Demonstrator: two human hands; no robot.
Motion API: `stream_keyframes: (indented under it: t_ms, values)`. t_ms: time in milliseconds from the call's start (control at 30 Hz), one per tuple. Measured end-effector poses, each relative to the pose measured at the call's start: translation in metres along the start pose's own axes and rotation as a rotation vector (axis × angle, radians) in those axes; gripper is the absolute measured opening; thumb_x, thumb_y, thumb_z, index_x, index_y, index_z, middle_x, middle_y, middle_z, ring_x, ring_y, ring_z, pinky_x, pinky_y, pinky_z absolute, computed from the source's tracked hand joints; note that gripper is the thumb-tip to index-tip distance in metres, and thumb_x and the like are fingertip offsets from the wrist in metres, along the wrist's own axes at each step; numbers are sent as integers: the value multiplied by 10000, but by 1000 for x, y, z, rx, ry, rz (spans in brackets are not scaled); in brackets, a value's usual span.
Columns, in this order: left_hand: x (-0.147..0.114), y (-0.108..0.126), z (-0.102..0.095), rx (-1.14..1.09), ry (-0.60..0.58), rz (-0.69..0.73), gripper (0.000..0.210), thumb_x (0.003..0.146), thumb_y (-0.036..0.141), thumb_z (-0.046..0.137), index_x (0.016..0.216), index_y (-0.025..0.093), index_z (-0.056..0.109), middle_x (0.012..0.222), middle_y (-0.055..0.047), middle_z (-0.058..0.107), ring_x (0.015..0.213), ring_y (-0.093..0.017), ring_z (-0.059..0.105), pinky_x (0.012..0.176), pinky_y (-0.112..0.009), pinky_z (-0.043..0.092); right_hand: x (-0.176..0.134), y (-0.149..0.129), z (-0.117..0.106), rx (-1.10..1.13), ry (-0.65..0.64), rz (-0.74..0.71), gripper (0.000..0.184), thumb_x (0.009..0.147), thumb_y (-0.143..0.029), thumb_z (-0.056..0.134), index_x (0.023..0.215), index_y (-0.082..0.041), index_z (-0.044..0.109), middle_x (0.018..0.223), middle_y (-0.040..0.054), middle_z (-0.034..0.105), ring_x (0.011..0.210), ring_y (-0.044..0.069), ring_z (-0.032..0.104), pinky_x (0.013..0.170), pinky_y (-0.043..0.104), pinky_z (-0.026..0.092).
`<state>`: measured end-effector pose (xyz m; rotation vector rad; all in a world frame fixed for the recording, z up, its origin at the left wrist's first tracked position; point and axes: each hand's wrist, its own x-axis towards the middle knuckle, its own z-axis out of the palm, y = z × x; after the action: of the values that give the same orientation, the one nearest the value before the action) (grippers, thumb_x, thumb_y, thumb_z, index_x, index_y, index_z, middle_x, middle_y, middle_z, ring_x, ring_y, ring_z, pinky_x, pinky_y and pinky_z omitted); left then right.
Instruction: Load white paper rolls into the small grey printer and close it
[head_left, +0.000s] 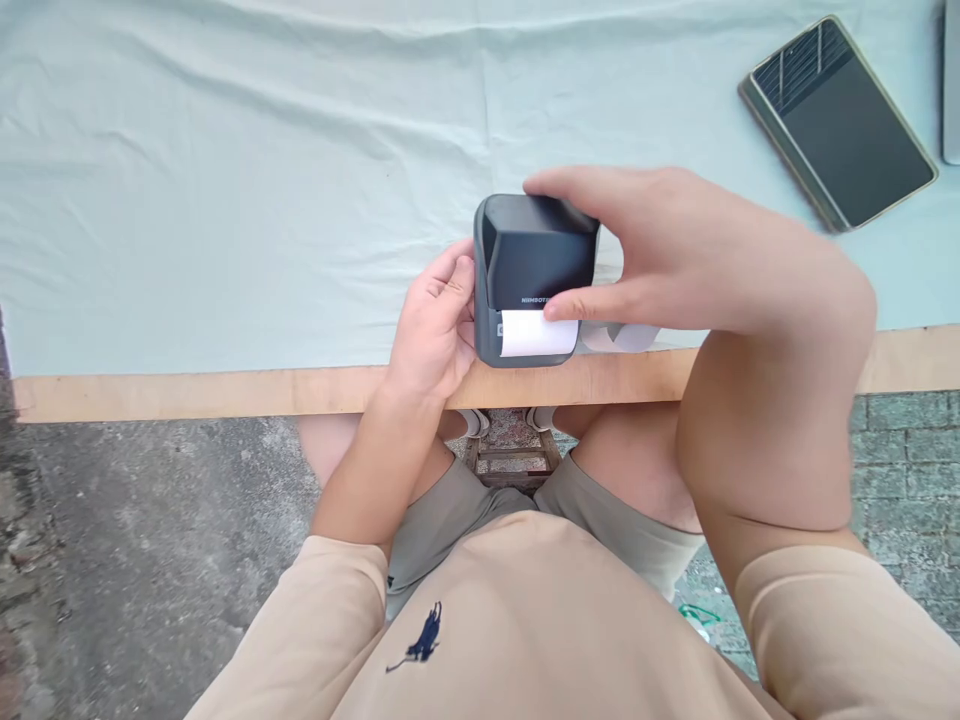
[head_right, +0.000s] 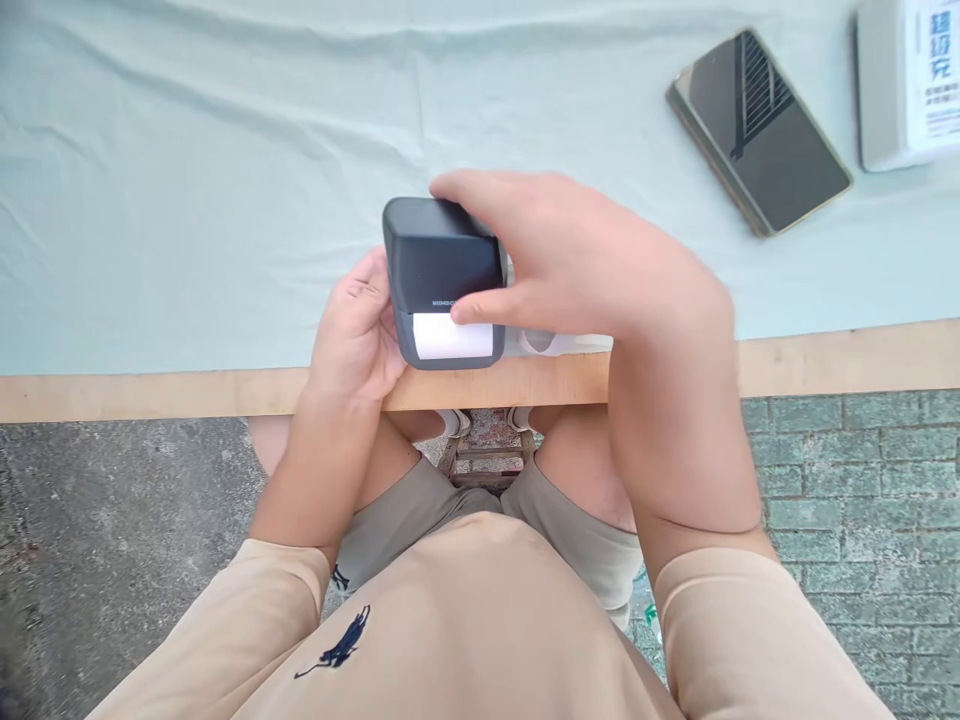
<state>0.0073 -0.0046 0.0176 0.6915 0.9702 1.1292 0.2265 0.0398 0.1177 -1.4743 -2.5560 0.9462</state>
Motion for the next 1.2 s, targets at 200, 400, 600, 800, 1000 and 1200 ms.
stream_keyframes:
  t_ms: [200, 400, 600, 800, 1000, 1200]
  values:
    - [2, -1, -1, -55, 31, 9, 274, 969, 544, 878, 972, 275, 826, 811, 19, 808, 865, -168, 855, 628, -209, 656, -9, -1, 0, -46, 158, -46, 858, 848, -470, 796, 1658, -351, 539, 1581, 55, 625, 1380, 280, 654, 1130, 423, 594]
    - [3, -2, -2, -72, 14, 3, 259, 973, 521, 884, 1046, 273, 868, 892, 18, 840, 961, -160, 879, 700, -184, 692, -10, -17, -3, -169, 671, 31, 410, 931, -262, 583, 1298, -201, 755, 1068, 82, 744, 1085, 270, 731, 1023, 442, 600]
    - [3, -1, -1, -108, 36, 6, 194, 973, 450, 897, 985, 260, 859, 869, 23, 826, 902, -122, 862, 682, -134, 665, -5, -38, -3, -120, 602, 132, 267, 1013, -276, 566, 1138, -205, 792, 888, 43, 741, 864, 224, 729, 1042, 445, 572]
    - [2, 2, 1, -166, 18, -28, 249, 932, 486, 938, 991, 250, 885, 854, 53, 829, 657, -51, 771, 629, -107, 649, 11, -49, 11, -517, 31, 314, 336, 986, -236, 562, 1256, -342, 733, 1284, 32, 802, 999, 324, 747, 697, 400, 468]
    - [1, 4, 1, -164, 27, -43, 144, 1000, 387, 879, 1002, 244, 901, 812, 59, 821, 595, -31, 727, 619, -90, 641, 18, -46, 19, -507, 46, 302, 386, 992, -197, 538, 1296, -347, 723, 1162, 62, 790, 919, 296, 729, 710, 361, 434]
    - [1, 4, 4, -135, 62, -51, 181, 1073, 342, 776, 959, 243, 877, 838, 51, 839, 687, -61, 801, 606, -110, 643, 0, -50, 2, -399, 149, 280, 319, 850, -260, 650, 1144, -331, 751, 1171, 52, 797, 955, 312, 703, 742, 434, 436]
